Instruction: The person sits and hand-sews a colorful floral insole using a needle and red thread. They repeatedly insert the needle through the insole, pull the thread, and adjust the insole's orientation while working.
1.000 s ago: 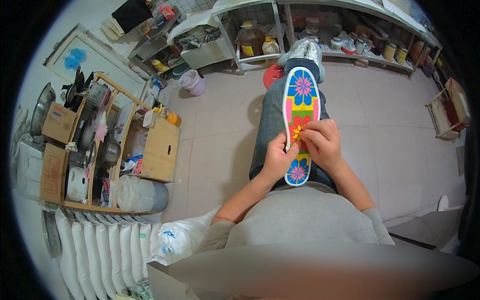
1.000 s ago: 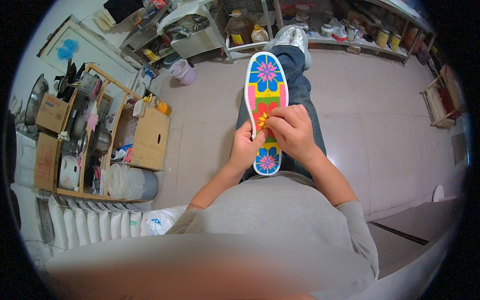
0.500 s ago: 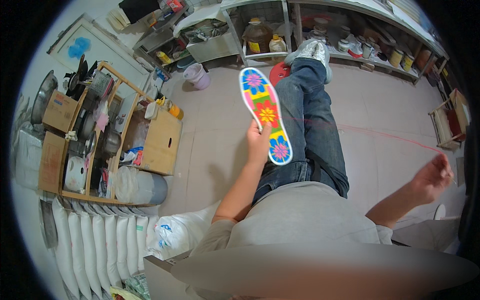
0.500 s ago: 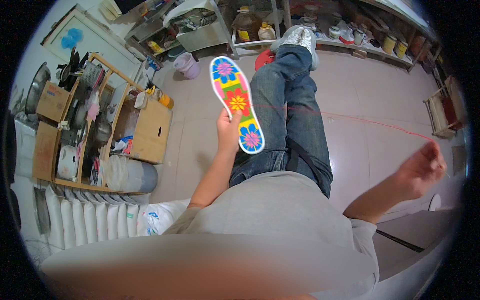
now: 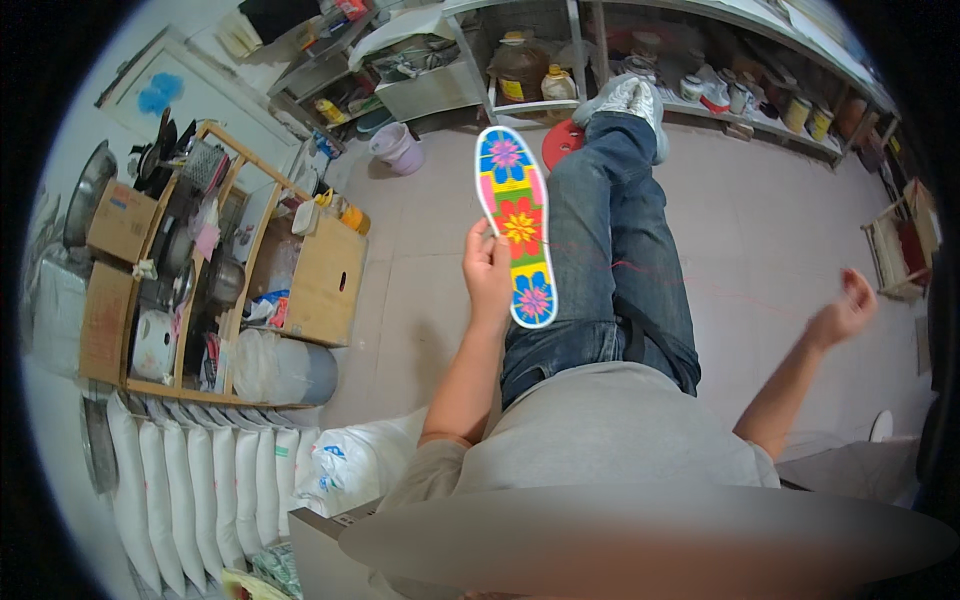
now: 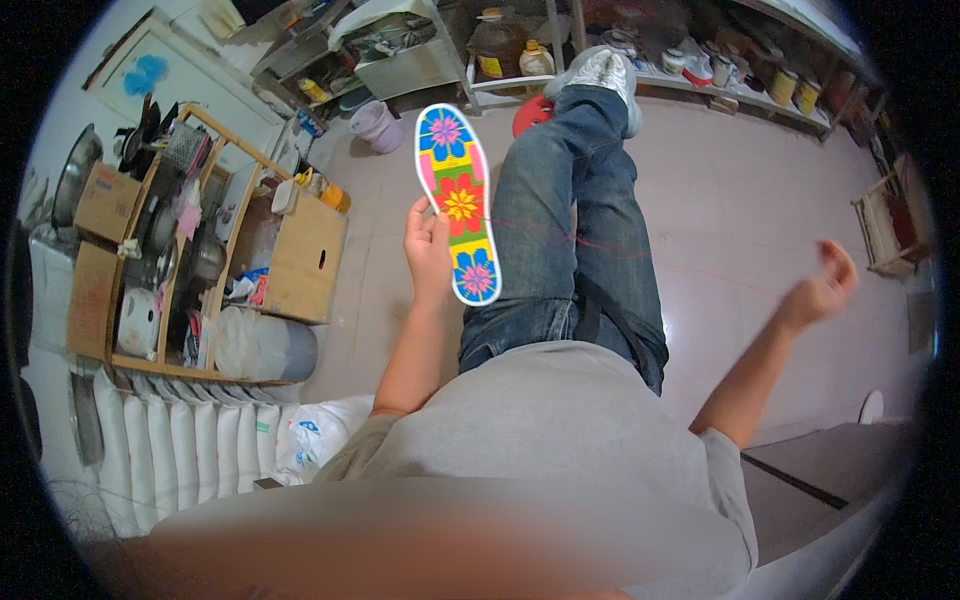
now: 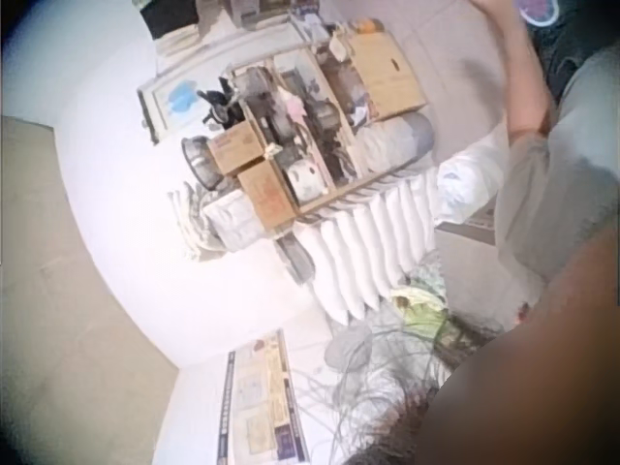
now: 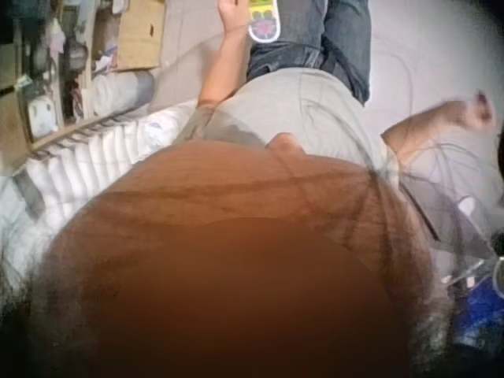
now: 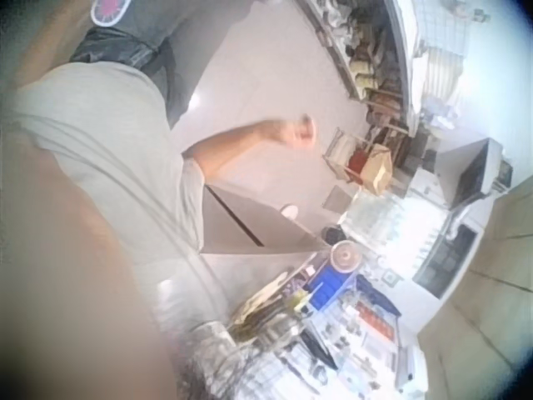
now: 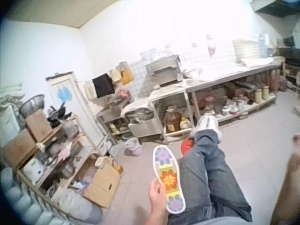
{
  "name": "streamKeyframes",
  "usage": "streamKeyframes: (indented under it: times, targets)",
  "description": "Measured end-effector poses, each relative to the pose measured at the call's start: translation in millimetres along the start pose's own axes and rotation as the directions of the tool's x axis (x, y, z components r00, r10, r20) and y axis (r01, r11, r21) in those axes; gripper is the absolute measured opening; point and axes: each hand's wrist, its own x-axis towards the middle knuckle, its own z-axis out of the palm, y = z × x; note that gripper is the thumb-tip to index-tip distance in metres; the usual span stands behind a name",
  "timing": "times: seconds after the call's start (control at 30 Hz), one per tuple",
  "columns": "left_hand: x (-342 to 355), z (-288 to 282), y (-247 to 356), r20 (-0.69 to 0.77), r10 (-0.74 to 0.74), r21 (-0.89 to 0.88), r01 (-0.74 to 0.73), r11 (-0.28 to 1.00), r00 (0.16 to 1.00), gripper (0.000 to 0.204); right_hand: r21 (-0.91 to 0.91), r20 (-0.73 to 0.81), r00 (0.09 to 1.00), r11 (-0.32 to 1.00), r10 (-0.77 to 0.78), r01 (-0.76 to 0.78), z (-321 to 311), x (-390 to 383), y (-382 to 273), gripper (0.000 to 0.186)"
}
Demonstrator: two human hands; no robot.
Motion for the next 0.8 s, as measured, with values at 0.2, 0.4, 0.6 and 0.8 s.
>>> streamKeyframes:
  times: [0.2, 0.4, 0.6, 0.8]
  targets:
    - [-32.2, 39.9, 20.0, 0.216, 0.024, -0.027, -0.018, 0.999, 0.976, 0.033, 0.288, 0.68, 0.676, 0.951, -0.284, 0.11, 82.1, -101.3, -162.8, 0.025]
    - [-41.3, 41.5, 32.9, 0.339, -0.034, 0.125, -0.009, 0.992, 0.94, 0.028, 0.375, 0.662, 0.619, 0.902, -0.422, 0.214, 110.1, -114.9, -205.0, 0.024]
    - [-49.1, 51.9, 30.9, 0.25, 0.075, 0.055, -0.092, 0.994, 0.965, 0.025, 0.382, 0.666, 0.6, 0.894, -0.442, 0.234, 110.7, -124.4, -199.5, 0.023]
    - [-48.0, 50.8, 29.6, 0.278, 0.106, 0.107, -0.14, 0.984, 0.955, 0.025, 0.379, 0.676, 0.584, 0.892, -0.45, 0.248, 110.6, -122.4, -198.6, 0.025]
